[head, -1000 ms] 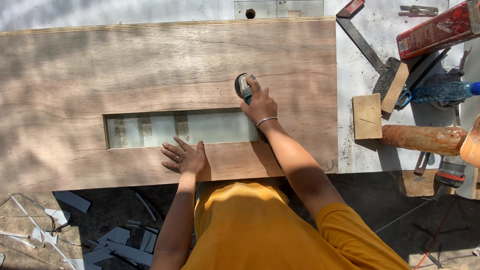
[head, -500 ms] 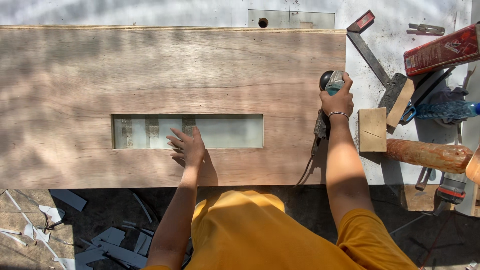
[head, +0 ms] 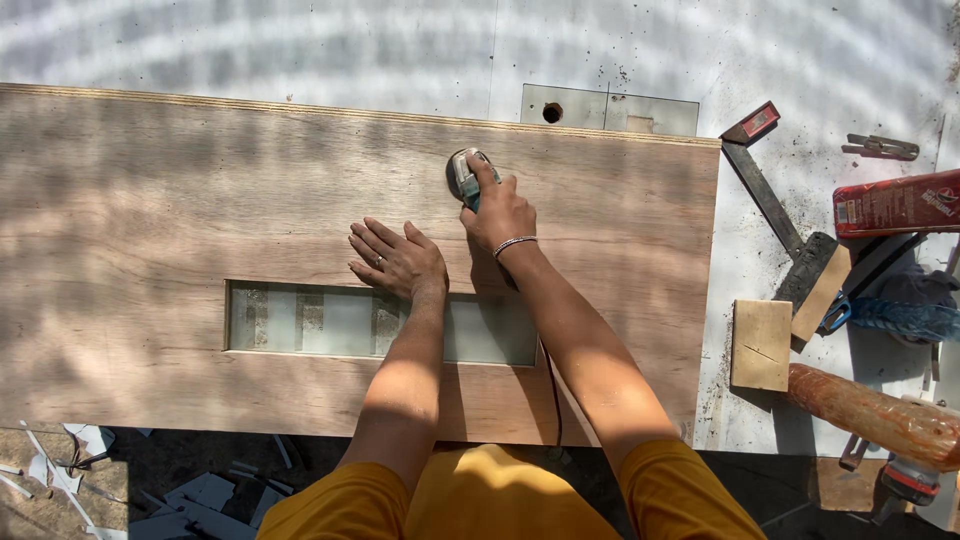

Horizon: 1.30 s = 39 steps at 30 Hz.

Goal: The person uses an orbital sander to smooth the surface of a large wooden board with a rectangular cutout. After sanding, the person places a white rectangular insert into the cutout.

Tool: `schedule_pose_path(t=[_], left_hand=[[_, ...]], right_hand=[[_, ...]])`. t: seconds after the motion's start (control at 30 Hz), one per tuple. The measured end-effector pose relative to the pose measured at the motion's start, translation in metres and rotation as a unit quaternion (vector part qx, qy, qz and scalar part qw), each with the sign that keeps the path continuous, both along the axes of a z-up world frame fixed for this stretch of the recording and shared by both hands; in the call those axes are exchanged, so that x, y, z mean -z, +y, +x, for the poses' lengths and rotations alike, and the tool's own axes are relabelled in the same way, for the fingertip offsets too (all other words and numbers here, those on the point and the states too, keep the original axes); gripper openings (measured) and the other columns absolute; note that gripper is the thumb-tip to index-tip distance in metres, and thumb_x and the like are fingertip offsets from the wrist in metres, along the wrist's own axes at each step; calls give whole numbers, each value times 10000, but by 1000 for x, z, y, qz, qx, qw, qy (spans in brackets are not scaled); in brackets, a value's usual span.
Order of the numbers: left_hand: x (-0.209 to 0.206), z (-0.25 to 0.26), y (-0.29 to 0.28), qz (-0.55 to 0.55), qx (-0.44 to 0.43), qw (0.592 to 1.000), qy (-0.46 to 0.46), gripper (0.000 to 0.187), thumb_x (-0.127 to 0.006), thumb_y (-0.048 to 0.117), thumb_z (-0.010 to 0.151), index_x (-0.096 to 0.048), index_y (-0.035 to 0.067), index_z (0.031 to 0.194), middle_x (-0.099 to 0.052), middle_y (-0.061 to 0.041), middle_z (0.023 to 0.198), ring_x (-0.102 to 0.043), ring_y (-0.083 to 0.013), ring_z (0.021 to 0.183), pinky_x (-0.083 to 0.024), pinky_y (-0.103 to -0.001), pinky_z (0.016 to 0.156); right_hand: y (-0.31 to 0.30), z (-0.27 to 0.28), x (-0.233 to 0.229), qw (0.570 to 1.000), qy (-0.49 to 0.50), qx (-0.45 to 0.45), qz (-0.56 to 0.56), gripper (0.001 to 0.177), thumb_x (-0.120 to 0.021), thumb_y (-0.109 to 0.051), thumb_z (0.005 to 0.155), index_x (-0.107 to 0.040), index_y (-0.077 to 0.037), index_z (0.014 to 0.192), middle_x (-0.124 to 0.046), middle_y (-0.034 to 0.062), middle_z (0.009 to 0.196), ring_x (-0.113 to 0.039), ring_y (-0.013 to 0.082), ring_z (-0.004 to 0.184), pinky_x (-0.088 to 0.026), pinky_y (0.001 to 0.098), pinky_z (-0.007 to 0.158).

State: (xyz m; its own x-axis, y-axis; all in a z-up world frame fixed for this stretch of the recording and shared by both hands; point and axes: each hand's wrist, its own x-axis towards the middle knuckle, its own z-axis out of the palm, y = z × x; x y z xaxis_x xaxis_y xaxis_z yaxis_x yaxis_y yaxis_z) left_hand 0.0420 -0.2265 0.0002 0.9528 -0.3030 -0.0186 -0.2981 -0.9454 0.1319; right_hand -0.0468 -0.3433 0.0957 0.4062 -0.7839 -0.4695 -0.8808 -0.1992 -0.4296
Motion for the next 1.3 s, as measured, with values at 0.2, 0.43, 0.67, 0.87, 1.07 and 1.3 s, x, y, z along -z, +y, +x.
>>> schedule_pose_path(t=[0.2,0.43,0.67,0.87,1.07,1.3], left_hand=[[0,0,-1,-4,16,999,-36,669,-445,480,1070,-349,52,1575,-293,-186,1654,-157,-319,1580,-108,-607,1254],[8,-1,1,-3,32,998,-51,677,-476,463,1042,-365,46,1564,-311,-213,1637,-191,-358,1574,-139,-635,1236],[15,0,3,-19,47,996,-74,654,-494,434,1027,-388,53,1547,-344,-217,1612,-227,-376,1560,-140,-649,1236],[32,2,7,-11,58,993,-101,647,-469,440,1025,-404,57,1543,-352,-219,1602,-247,-388,1550,-153,-653,1224],[24,1,5,-18,52,995,-83,660,-501,436,1008,-406,63,1545,-342,-215,1611,-239,-385,1555,-124,-653,1230],[22,23,-36,131,217,965,61,577,-311,368,1068,-288,187,1615,-197,-141,1723,-85,-423,1589,37,-816,1156]], right_hand=[[-71,-135,11,985,54,161,-30,787,-636,-419,882,-194,-455,1532,-538,244,1273,-625,580,1148,-489,617,1017],[-98,-189,19,944,81,315,-60,791,-658,-418,892,-206,-404,1541,-549,259,1334,-573,523,1251,-418,605,1079],[-47,11,-9,988,23,142,-48,783,-672,-328,891,-251,-390,1549,-562,235,1251,-650,566,1118,-504,628,1014],[-22,89,9,997,-23,35,-58,826,-725,-300,885,-252,-436,1548,-559,209,1198,-701,541,1030,-560,607,934],[-69,-39,-1,989,47,139,-32,802,-686,-367,901,-220,-427,1551,-545,247,1242,-638,577,1121,-495,636,990],[-98,-200,8,965,79,244,-54,796,-649,-431,884,-207,-394,1545,-542,293,1298,-578,564,1211,-422,629,1038]])
